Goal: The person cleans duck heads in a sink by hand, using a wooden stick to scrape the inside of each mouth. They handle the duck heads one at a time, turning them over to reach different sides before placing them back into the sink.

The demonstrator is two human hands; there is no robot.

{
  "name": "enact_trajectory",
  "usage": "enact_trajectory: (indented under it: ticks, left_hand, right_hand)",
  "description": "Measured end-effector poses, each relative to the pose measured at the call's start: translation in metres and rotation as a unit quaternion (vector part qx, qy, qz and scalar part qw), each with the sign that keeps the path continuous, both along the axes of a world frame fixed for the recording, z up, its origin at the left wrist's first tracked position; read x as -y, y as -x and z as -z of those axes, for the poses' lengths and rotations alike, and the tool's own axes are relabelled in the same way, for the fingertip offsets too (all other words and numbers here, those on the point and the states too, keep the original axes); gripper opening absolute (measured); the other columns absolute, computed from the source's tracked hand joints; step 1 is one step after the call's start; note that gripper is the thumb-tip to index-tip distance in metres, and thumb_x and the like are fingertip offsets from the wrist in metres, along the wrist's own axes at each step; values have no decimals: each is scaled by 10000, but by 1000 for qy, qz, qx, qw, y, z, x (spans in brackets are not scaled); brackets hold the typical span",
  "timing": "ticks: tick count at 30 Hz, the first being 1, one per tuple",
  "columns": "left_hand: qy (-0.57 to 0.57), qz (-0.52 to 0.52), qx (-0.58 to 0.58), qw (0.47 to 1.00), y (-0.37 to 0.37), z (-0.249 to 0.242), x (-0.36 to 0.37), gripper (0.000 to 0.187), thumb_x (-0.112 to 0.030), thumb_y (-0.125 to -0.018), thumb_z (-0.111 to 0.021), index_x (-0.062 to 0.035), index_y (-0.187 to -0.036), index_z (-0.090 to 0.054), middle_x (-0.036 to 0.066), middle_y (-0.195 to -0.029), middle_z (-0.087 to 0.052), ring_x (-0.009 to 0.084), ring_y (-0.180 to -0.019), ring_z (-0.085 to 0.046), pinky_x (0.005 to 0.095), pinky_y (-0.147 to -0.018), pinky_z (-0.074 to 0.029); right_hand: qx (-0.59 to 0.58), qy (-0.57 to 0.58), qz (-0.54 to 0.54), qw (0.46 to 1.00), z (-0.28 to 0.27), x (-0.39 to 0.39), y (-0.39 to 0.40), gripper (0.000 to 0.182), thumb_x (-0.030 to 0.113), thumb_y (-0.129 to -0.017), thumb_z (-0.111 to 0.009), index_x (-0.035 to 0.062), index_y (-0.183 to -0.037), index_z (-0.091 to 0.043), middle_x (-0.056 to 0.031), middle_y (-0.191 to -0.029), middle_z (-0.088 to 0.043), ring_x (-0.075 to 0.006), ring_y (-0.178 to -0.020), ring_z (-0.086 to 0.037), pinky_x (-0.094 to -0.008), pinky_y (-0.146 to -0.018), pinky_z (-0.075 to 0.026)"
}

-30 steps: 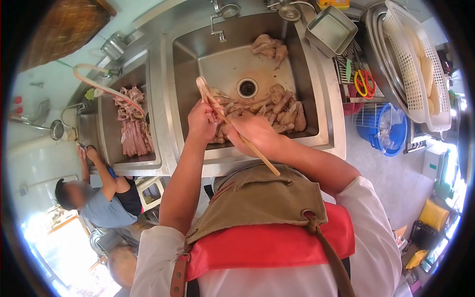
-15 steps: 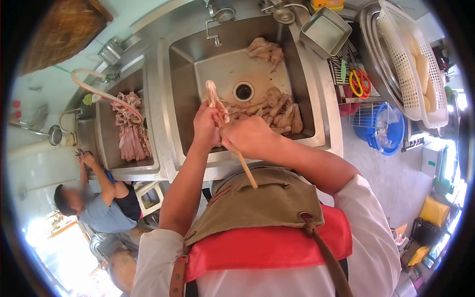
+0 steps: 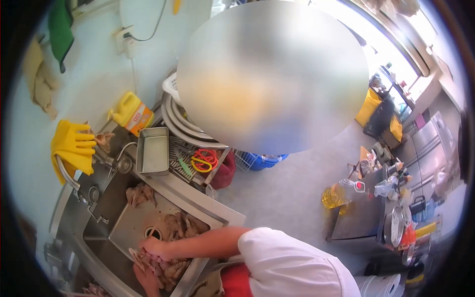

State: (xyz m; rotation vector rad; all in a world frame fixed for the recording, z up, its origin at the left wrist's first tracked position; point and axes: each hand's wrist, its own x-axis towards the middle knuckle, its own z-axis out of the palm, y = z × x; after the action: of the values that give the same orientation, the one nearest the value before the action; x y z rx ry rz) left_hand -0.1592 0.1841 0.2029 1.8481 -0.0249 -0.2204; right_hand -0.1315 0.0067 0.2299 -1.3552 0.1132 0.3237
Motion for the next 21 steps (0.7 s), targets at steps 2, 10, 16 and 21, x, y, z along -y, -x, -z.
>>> enact_trajectory:
  ticks: [2,10,16,21]
  left_hand:
    - [-6,89,-156,984,-7,-6,-17,344,-159,-938,-487,-24,-1254,-489,65,-1049,-596,145,-901,-591,272,-741,-487]
    - [63,4,-178,982,6,-51,18,264,-108,-964,-485,-36,-1207,-559,15,-925,-618,106,-777,-584,267,-660,-493]
    - [82,-69,-327,939,15,-25,0,181,14,-822,-538,-26,-998,-544,50,-752,-554,128,-585,-512,271,-468,-385]
    - [71,-38,-333,939,9,-27,3,233,20,-819,-559,-3,-1049,-532,79,-748,-573,136,-587,-533,285,-474,-421]
  right_hand:
    - [-153,-53,-5,987,1,8,-4,296,232,-885,-491,-7,-751,-603,-221,-657,-584,-372,-558,-565,-473,-558,-471]
    - [270,461,-398,746,-52,20,37,261,353,-826,-574,151,-913,-713,-140,-839,-702,-301,-777,-691,-458,-670,-548]
    - [362,390,-300,792,-43,22,47,222,257,-859,-546,58,-796,-621,-145,-746,-649,-365,-684,-650,-476,-615,-529]
    - [281,444,-348,776,-33,18,34,196,224,-848,-542,54,-777,-607,-148,-762,-647,-359,-685,-648,-461,-620,-527]
